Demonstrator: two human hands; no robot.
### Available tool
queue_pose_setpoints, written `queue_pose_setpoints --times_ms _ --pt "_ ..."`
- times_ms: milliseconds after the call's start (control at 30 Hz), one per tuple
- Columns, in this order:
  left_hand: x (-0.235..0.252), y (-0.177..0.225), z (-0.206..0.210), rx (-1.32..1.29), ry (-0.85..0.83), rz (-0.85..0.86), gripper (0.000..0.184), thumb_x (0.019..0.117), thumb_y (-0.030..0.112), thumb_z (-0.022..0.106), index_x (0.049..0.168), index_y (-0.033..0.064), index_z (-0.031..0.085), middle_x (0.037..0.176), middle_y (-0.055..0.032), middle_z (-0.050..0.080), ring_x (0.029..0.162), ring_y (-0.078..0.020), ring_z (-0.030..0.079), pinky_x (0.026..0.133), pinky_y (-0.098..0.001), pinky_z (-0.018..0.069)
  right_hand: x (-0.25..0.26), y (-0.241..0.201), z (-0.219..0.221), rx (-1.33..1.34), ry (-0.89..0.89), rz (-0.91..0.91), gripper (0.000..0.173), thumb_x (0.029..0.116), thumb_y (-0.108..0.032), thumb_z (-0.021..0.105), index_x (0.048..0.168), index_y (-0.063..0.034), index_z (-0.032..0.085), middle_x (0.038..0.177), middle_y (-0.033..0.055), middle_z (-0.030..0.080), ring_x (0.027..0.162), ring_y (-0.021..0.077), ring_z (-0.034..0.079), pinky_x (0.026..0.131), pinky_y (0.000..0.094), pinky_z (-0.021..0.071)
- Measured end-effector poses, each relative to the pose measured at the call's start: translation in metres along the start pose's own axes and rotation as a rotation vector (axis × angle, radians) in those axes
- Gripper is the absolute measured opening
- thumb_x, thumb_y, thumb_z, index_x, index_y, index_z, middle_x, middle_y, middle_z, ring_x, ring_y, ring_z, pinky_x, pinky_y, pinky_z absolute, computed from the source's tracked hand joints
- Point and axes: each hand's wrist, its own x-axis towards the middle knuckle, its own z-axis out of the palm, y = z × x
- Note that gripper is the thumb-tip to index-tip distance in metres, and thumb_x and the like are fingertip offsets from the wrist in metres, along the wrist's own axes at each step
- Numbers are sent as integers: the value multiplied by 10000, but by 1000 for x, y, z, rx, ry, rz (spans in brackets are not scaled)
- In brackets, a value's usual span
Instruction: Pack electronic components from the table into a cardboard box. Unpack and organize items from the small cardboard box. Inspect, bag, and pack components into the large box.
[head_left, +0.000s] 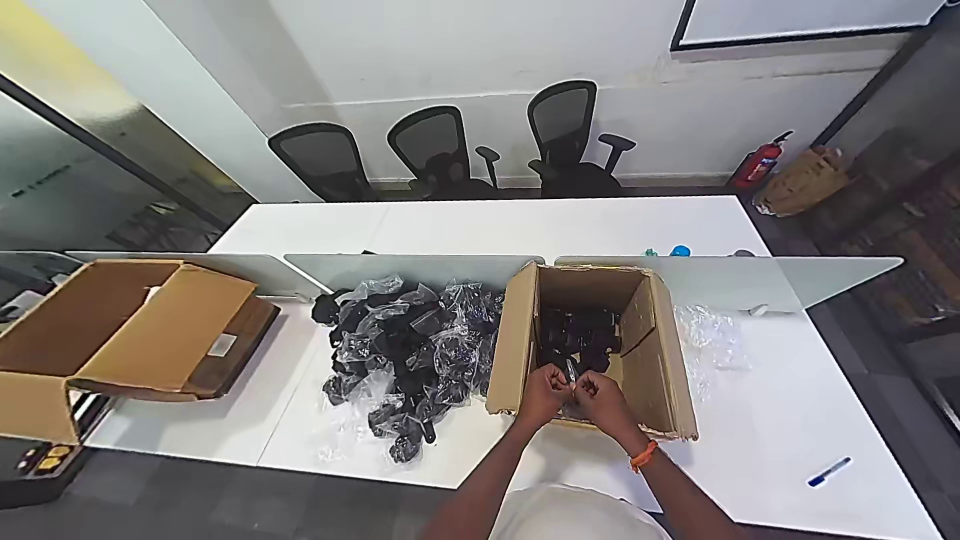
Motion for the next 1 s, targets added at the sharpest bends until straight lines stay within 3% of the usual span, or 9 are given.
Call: queue_pose_setpoints --times_ms 167,333,467,700,1000 --pt "-1 3 1 131 -6 -12 192 823 111 757 976 42 663 794 -52 711 706 -152 684 708 -375 587 2 -2 2 -123 -39 47 284 934 -439 612 875 -165 660 693 -27 599 633 126 597 607 373 524" --pt "0 5 0 154 -36 -2 229 837 142 767 1012 28 672 846 -63 720 757 -162 695 762 -388 593 6 0 -1 2 -73 9 214 947 -314 634 923 -104 666 735 9 600 631 124 571 603 329 504" --pt "1 3 0 123 -63 21 232 843 128 761 1021 20 661 833 -71 725 730 -158 696 739 -377 596 6 4 -1 65 -67 -20 181 947 -268 631 937 -90 663 728 14 597 612 120 562 588 311 496" --pt "1 3 -1 115 -22 17 234 818 139 779 986 32 656 797 -52 704 698 -148 675 709 -369 587 7 3 -1 63 -67 25 245 938 -338 661 963 -94 661 745 9 626 620 118 589 600 309 522" --pt "1 2 -1 54 -65 6 284 822 131 811 1024 19 645 835 -63 729 725 -149 702 731 -359 602 7 8 -5 149 -103 12 159 982 -213 630 980 -67 694 801 38 676 676 129 638 660 316 560"
